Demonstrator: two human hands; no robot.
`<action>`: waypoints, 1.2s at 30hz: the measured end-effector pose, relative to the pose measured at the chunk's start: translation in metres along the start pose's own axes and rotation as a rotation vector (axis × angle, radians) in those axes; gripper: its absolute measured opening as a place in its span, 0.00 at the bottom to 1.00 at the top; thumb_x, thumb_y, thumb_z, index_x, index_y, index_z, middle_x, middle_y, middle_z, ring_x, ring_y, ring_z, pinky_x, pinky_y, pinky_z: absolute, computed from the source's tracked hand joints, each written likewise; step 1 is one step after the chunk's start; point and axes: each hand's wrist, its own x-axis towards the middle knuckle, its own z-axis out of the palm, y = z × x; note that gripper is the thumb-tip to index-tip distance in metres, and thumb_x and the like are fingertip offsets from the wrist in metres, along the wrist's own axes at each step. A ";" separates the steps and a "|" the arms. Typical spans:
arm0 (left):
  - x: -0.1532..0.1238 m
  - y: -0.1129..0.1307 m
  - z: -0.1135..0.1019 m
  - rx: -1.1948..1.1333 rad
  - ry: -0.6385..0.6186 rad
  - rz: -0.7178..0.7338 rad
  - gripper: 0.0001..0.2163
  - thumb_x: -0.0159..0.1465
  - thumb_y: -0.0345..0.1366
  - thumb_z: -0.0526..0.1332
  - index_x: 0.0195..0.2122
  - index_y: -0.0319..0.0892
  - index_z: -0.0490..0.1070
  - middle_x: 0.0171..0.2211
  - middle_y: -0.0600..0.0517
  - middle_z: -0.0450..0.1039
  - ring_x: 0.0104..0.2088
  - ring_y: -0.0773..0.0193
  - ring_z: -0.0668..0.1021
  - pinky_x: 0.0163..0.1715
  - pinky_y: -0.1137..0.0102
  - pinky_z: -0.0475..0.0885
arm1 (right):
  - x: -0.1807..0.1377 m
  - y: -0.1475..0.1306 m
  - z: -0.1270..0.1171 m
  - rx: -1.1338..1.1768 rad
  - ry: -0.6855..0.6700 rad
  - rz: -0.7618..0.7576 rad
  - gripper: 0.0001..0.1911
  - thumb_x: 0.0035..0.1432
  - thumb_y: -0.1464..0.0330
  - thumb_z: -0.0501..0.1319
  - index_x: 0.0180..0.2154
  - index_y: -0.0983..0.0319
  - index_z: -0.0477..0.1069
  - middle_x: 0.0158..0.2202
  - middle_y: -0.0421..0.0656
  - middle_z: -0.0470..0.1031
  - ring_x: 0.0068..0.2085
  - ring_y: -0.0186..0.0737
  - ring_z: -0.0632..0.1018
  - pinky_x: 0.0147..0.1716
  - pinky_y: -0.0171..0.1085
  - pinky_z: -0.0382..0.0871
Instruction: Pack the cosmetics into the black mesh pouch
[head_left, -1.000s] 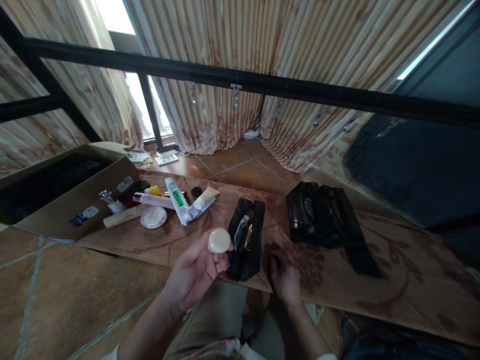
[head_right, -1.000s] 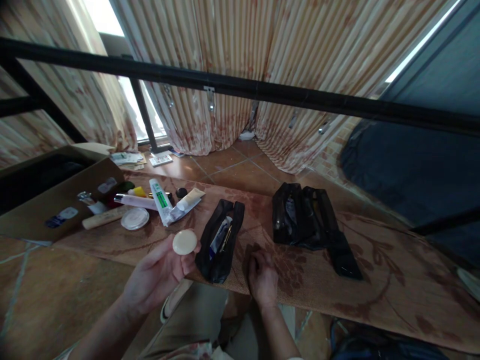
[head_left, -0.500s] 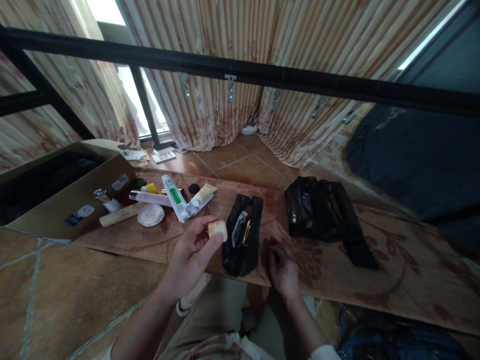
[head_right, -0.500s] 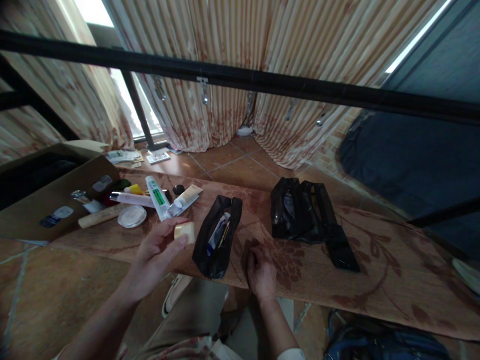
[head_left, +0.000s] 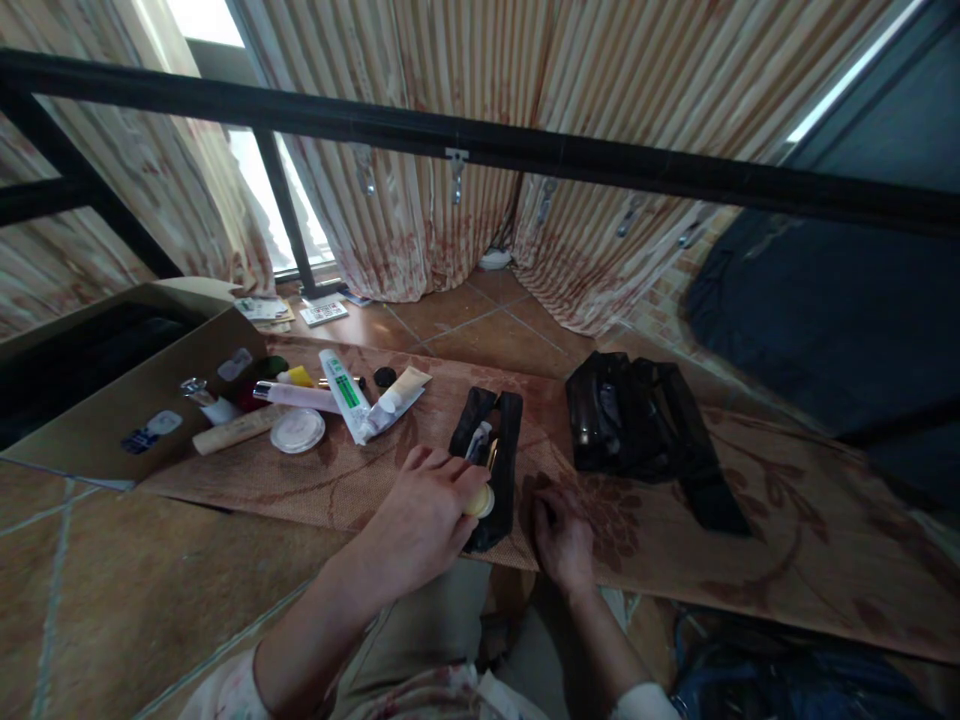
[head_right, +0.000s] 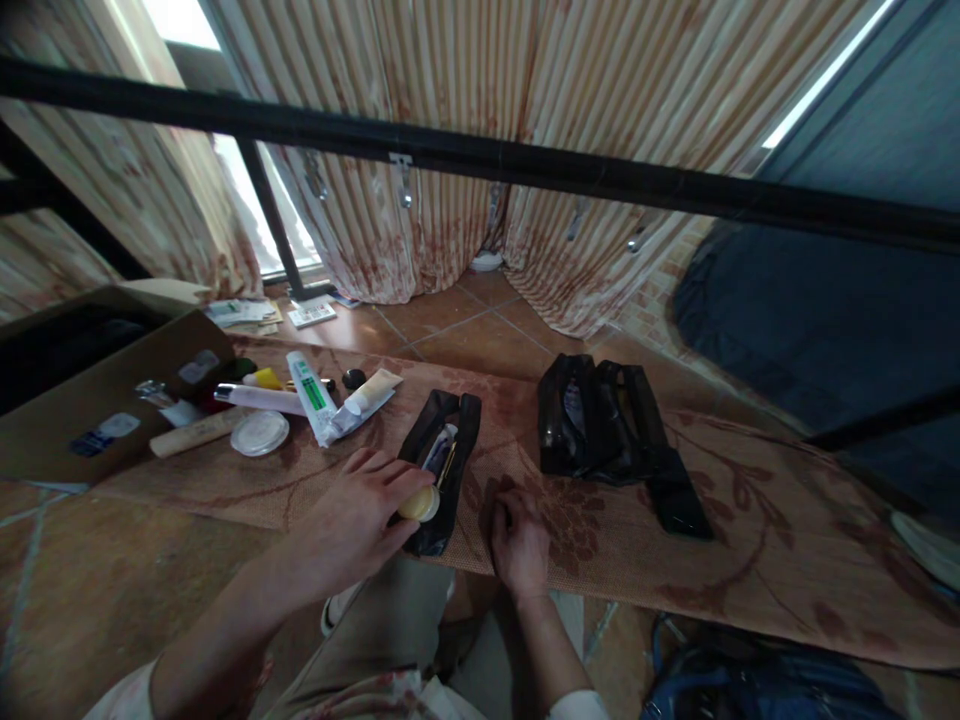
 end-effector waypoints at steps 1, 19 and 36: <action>0.000 0.000 0.001 0.007 -0.015 0.003 0.15 0.58 0.31 0.59 0.47 0.45 0.69 0.40 0.47 0.74 0.43 0.52 0.72 0.49 0.54 0.59 | 0.000 0.000 0.000 0.004 -0.005 0.005 0.15 0.62 0.64 0.50 0.38 0.61 0.74 0.43 0.48 0.74 0.43 0.42 0.75 0.42 0.40 0.69; -0.003 0.001 0.004 -0.011 -0.023 -0.012 0.19 0.59 0.29 0.56 0.52 0.45 0.64 0.46 0.47 0.73 0.46 0.54 0.75 0.59 0.46 0.48 | 0.001 -0.002 -0.001 -0.020 -0.014 0.011 0.15 0.62 0.64 0.50 0.37 0.61 0.74 0.42 0.48 0.74 0.42 0.42 0.75 0.42 0.39 0.68; -0.009 0.012 -0.020 -0.302 0.396 -0.101 0.19 0.57 0.28 0.60 0.50 0.44 0.65 0.45 0.50 0.69 0.46 0.62 0.73 0.46 0.67 0.70 | 0.001 0.000 0.000 -0.002 0.013 -0.021 0.14 0.61 0.65 0.51 0.37 0.61 0.74 0.41 0.48 0.74 0.43 0.43 0.75 0.43 0.40 0.68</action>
